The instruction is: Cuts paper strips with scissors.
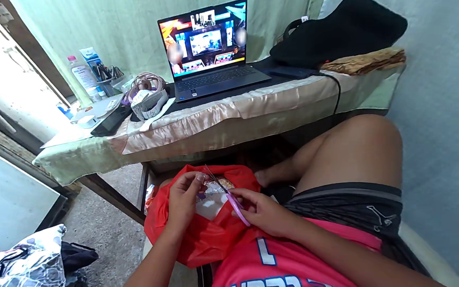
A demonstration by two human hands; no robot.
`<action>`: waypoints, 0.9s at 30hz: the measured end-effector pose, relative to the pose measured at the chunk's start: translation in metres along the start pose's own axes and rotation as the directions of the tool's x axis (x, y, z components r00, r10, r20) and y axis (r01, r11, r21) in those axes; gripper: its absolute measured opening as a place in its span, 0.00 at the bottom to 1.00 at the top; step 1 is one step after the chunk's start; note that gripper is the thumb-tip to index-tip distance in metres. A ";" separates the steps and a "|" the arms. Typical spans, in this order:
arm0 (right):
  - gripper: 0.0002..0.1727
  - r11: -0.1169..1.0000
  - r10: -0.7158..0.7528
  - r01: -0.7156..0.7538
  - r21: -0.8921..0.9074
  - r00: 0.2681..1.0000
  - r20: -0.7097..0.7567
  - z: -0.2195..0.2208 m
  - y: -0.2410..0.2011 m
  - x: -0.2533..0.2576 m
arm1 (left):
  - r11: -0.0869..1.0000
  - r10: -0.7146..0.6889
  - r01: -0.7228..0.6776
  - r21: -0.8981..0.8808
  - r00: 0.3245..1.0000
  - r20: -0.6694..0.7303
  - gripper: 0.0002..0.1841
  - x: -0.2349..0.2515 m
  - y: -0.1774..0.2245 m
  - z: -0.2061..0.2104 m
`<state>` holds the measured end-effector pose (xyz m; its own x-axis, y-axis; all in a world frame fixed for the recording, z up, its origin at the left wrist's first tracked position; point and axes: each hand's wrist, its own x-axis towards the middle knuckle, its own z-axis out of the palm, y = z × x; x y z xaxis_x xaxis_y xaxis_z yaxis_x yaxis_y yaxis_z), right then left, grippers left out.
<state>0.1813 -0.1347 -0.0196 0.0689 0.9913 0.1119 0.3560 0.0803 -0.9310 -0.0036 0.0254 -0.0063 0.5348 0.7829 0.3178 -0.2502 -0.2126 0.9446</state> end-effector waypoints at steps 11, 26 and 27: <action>0.23 0.993 -0.117 0.120 0.011 0.985 -0.127 0.000 -0.002 0.000 | 0.998 -0.069 0.069 -0.009 0.997 -0.021 0.17 0.000 0.003 0.002; 0.26 0.979 -0.073 0.045 -0.199 0.988 -0.134 -0.005 -0.002 0.002 | 0.991 -0.094 0.097 -0.087 0.995 0.040 0.13 -0.004 0.010 0.002; 0.27 0.970 -0.071 0.037 -0.242 0.988 -0.135 -0.007 -0.002 0.002 | 0.989 -0.112 0.117 -0.088 0.992 0.056 0.14 -0.004 0.011 0.002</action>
<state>0.1871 -0.1333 -0.0155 0.1689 0.9598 0.2240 0.5729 0.0894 -0.8148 -0.0068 0.0191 0.0027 0.6040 0.7676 0.2142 -0.2564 -0.0674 0.9642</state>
